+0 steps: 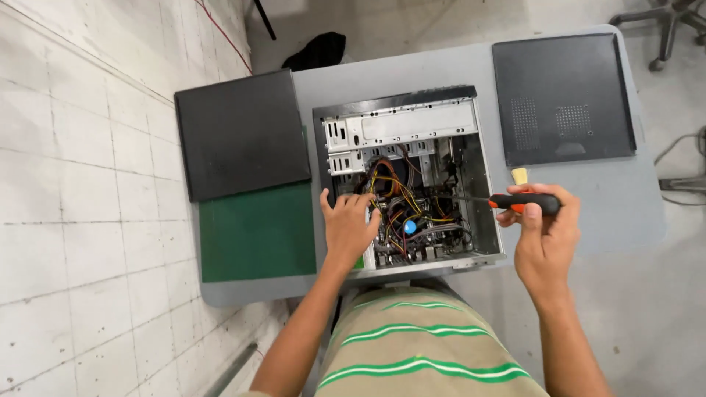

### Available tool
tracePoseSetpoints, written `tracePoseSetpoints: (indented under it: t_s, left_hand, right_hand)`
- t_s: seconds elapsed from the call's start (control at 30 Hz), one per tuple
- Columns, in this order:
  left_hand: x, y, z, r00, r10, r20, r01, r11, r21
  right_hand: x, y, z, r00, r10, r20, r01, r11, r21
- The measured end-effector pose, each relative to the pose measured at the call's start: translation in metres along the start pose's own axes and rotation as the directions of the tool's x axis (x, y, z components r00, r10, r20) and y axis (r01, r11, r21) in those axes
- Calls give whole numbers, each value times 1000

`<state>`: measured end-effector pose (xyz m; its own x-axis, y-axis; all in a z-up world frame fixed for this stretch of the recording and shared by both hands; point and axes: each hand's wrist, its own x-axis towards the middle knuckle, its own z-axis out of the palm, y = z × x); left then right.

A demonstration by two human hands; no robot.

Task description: Opening a computer case and removing internal components including cables and RAM modules.

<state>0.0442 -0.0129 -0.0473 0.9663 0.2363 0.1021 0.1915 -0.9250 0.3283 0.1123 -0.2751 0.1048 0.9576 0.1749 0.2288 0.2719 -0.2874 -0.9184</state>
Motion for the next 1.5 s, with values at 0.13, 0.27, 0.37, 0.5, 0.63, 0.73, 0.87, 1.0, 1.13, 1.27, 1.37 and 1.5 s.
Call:
tracePoseSetpoints:
  t_s: [0.13, 0.27, 0.37, 0.5, 0.63, 0.73, 0.87, 1.0, 1.13, 1.27, 1.37, 1.5]
  left_hand:
    - [7, 8, -11, 995, -78, 54, 83, 993, -90]
    - [12, 14, -13, 981, -178, -74, 150, 945, -290]
    - [18, 24, -11, 972, -164, -166, 101, 937, -335]
    - [31, 35, -18, 979, -147, -141, 94, 941, -325]
    - [32, 22, -28, 970, -198, -142, 142, 932, -334]
    - [17, 4, -29, 950, -229, -212, 171, 950, -261]
    - [-4, -11, -17, 949, -251, -193, 213, 957, -199]
    - [-8, -17, -8, 955, -260, -142, 217, 941, -259]
    - [-9, -19, -5, 954, -261, -146, 228, 951, -207]
    - [-12, -16, -11, 950, -291, -117, 239, 912, -334]
    - [-13, -19, -9, 942, -314, -120, 222, 849, -480]
    - [-13, -29, 10, 951, -196, -240, 158, 973, -170]
  right_hand:
    - [9, 19, -14, 998, -27, -56, 34, 991, 130]
    - [20, 17, -35, 917, -225, -329, 214, 974, -71]
    - [32, 10, -52, 875, -52, -482, 104, 991, 81]
    - [59, -3, -73, 788, 302, -537, -72, 911, 407]
    - [91, 40, -95, 770, 401, -496, -210, 893, 398]
    - [114, 129, -69, 804, 449, -389, -425, 892, 153]
    - [114, 300, -11, 875, 451, -177, -467, 883, -57]
    - [100, 326, 34, 924, 376, -67, -382, 910, -161]
    - [99, 352, 43, 963, 270, 9, -259, 933, -250]
    - [90, 333, 44, 965, 187, 185, -101, 913, -396]
    - [72, 309, 27, 978, 147, 147, -93, 943, -321]
    - [44, 238, -6, 968, 185, -167, -215, 959, -187]
